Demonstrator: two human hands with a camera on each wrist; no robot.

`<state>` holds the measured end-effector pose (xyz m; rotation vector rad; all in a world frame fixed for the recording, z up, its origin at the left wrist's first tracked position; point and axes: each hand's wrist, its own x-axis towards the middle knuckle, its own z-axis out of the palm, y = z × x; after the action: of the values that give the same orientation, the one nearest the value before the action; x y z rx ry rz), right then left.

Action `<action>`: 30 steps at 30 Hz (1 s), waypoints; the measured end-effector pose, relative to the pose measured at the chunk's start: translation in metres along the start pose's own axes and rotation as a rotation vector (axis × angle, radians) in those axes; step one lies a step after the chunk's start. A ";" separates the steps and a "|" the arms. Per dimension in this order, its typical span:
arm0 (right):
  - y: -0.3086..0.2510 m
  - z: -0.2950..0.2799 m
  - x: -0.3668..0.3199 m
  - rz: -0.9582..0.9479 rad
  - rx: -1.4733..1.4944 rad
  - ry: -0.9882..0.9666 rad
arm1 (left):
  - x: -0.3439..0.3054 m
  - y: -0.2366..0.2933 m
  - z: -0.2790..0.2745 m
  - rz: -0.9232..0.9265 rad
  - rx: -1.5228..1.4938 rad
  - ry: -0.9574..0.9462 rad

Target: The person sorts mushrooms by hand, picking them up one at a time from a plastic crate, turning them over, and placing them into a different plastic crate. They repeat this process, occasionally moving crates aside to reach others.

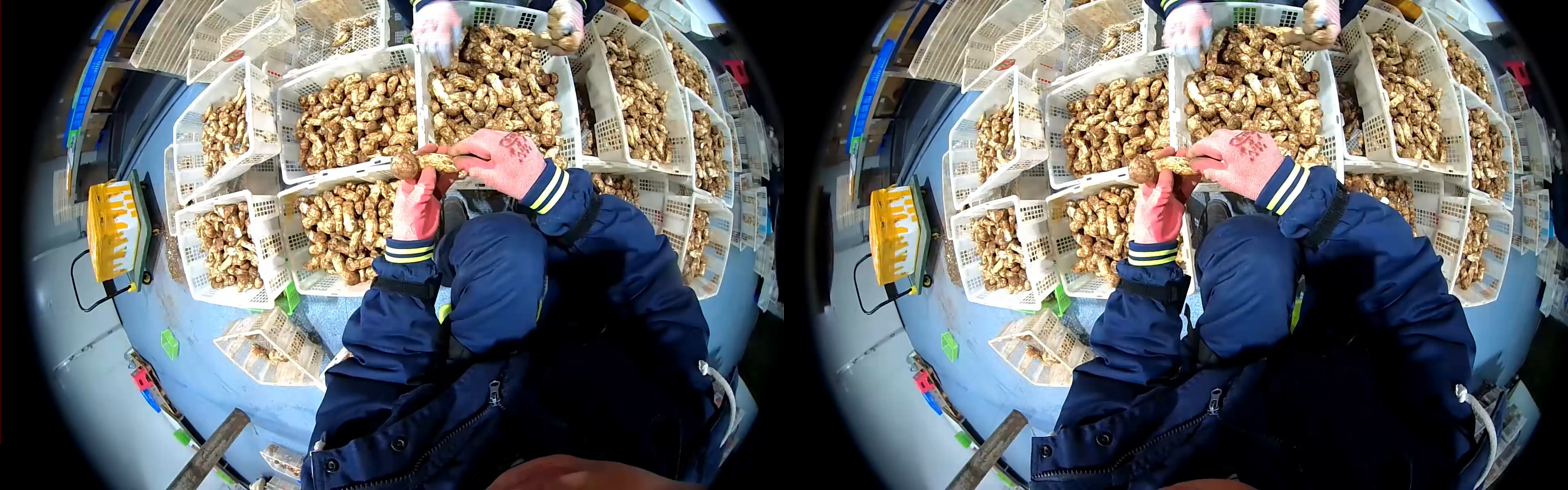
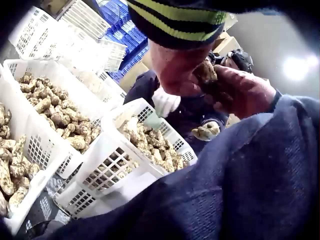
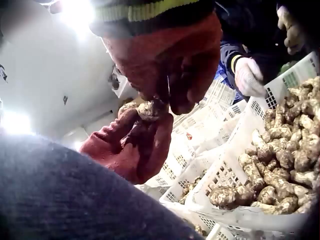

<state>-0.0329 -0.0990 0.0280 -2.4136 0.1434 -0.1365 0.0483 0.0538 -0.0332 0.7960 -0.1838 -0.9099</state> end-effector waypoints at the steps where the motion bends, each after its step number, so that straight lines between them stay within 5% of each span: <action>1: -0.002 -0.002 0.000 0.000 0.000 0.000 | 0.000 0.001 0.000 0.000 0.000 0.000; 9: 0.012 -0.010 0.003 0.173 0.377 0.068 | -0.006 0.005 -0.008 -0.020 -0.296 -0.056; 14: 0.029 -0.009 0.006 0.206 0.297 0.080 | -0.009 0.002 -0.017 -0.007 -0.359 -0.102; 19: 0.004 -0.010 0.006 0.357 0.611 -0.204 | -0.009 -0.001 -0.017 0.037 -0.322 -0.110; 22: -0.003 -0.006 0.007 0.363 0.821 -0.387 | -0.010 -0.002 -0.017 0.022 -0.153 -0.003; 23: -0.005 0.000 0.006 0.245 0.878 -0.313 | -0.009 -0.001 -0.015 0.020 -0.153 -0.004; 27: -0.016 -0.012 0.006 0.382 0.495 -0.376 | -0.004 -0.002 -0.004 0.113 0.035 -0.070; 30: -0.005 -0.002 0.001 0.215 0.539 -0.171 | -0.004 -0.004 -0.002 0.107 0.022 -0.077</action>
<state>-0.0317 -0.0969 0.0328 -1.8485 0.2512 0.1183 0.0438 0.0566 -0.0365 0.7644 -0.3015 -0.8395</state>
